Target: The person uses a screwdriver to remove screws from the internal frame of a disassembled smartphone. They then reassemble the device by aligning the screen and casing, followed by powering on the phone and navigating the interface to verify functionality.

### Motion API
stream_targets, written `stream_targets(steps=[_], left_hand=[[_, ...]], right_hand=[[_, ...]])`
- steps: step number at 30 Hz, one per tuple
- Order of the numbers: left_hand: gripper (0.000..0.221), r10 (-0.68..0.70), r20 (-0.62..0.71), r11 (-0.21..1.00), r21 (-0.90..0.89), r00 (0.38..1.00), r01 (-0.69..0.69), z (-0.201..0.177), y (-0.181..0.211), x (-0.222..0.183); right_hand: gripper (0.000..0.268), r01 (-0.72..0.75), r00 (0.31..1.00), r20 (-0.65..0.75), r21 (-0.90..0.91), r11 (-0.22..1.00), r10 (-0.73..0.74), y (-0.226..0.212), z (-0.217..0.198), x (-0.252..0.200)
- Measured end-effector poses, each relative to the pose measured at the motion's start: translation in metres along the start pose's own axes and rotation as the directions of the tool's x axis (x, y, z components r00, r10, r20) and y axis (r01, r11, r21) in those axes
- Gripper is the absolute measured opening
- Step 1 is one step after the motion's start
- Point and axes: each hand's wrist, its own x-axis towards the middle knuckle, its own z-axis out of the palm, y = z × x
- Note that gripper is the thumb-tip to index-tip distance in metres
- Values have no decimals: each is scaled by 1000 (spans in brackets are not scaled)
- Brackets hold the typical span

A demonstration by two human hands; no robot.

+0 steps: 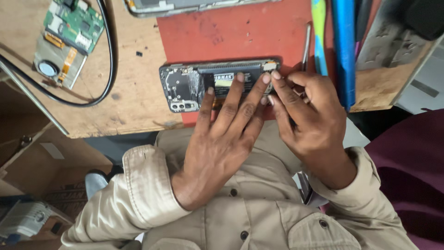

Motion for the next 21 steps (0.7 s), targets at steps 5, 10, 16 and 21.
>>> stream_targets(steps=[5, 10, 16, 21], left_hand=[[39, 32, 82, 995, 92, 996, -39, -12, 5, 5], [36, 59, 82, 967, 244, 995, -78, -19, 14, 11], [27, 15, 29, 972, 233, 999, -21, -15, 27, 10], [21, -9, -8, 971, 238, 1000, 11, -6, 31, 5]], right_hand=[[21, -151, 977, -171, -149, 977, 125, 23, -18, -8], [15, -240, 960, -179, -132, 962, 215, 26, -38, -14], [28, -254, 949, -220, -104, 962, 227, 35, -28, -17], [39, -107, 969, -248, -388, 915, 8, 37, -24, -3]])
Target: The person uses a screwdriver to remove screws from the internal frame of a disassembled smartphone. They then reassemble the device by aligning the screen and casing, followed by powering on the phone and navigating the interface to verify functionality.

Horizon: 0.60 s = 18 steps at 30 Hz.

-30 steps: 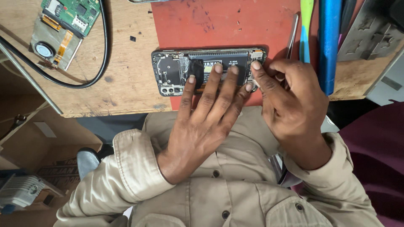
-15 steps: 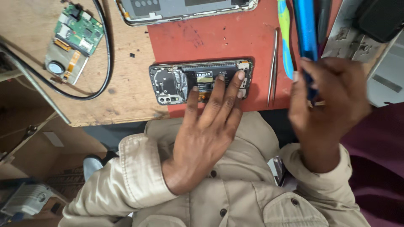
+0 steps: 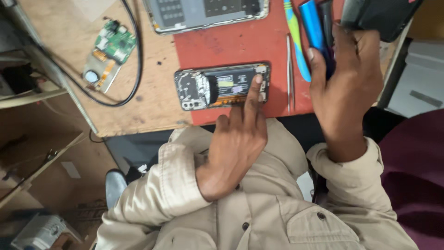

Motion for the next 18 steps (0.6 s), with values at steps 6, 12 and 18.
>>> stream_targets(steps=[6, 12, 18], left_hand=[[30, -19, -115, 1000, -17, 993, 17, 8, -1, -10], [32, 40, -117, 999, -19, 992, -42, 11, -12, -12], [37, 4, -148, 999, 48, 989, 3, 10, 0, -12]], right_hand=[[36, -59, 998, 7, 130, 990, 59, 5, 6, 13], [26, 58, 997, -53, -58, 997, -61, 22, -4, 13], [13, 110, 989, 30, 493, 863, -143, -9, -1, 24]])
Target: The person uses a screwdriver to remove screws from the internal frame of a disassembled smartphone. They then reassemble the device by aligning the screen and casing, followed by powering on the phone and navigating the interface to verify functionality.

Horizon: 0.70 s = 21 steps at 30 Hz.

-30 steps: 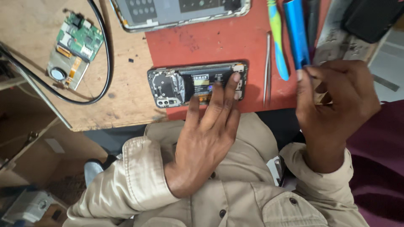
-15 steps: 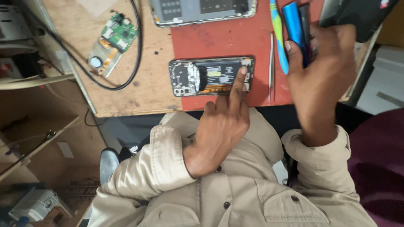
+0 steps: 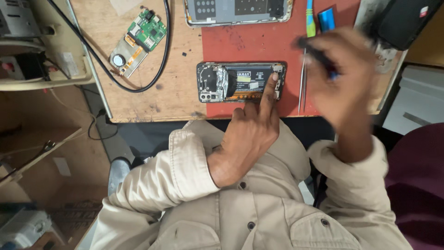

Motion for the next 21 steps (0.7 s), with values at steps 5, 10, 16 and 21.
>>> stream_targets(steps=[5, 10, 16, 21], left_hand=[[30, -22, 26, 1000, -7, 999, 22, 6, 6, -1], [29, -20, 44, 1000, -22, 999, 21, 8, 5, -6], [44, -16, 14, 1000, 1, 1000, 16, 5, 0, -4], [35, 20, 75, 999, 28, 997, -22, 4, 0, -4]], right_hand=[[13, -30, 999, -27, -5, 1000, 30, -6, 54, 19], [12, -31, 999, -36, -77, 997, 29, -11, 64, 13], [10, -6, 1000, -7, -34, 999, 6, 5, 54, 19], [9, -79, 997, 2, 24, 997, 79, 8, 38, 17]])
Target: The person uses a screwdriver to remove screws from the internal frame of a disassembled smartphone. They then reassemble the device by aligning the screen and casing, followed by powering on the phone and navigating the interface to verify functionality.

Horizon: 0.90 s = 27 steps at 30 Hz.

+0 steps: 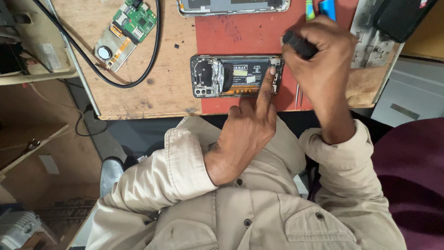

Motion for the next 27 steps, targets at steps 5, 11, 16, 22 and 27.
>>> stream_targets(steps=[5, 11, 16, 22, 27], left_hand=[[38, -29, -30, 999, -25, 999, 28, 3, 4, 2], [37, -31, -26, 998, -53, 999, 29, 4, 4, 1], [32, -10, -10, 999, -40, 1000, 10, 3, 2, 3], [37, -23, -23, 999, -47, 999, 22, -1, -2, 3], [28, -5, 7, 999, -43, 1000, 5, 1, 0, 6]], right_hand=[[13, -5, 1000, -10, 2, 1000, 6, -14, 21, -2], [14, 54, 998, -13, -112, 992, -56, -17, 27, 3], [13, -3, 999, 52, 13, 1000, 2, -3, 7, 1], [8, -388, 919, 215, 335, 858, 332, -16, -25, -26], [8, -407, 911, 208, 300, 863, 357, -23, -19, -36]])
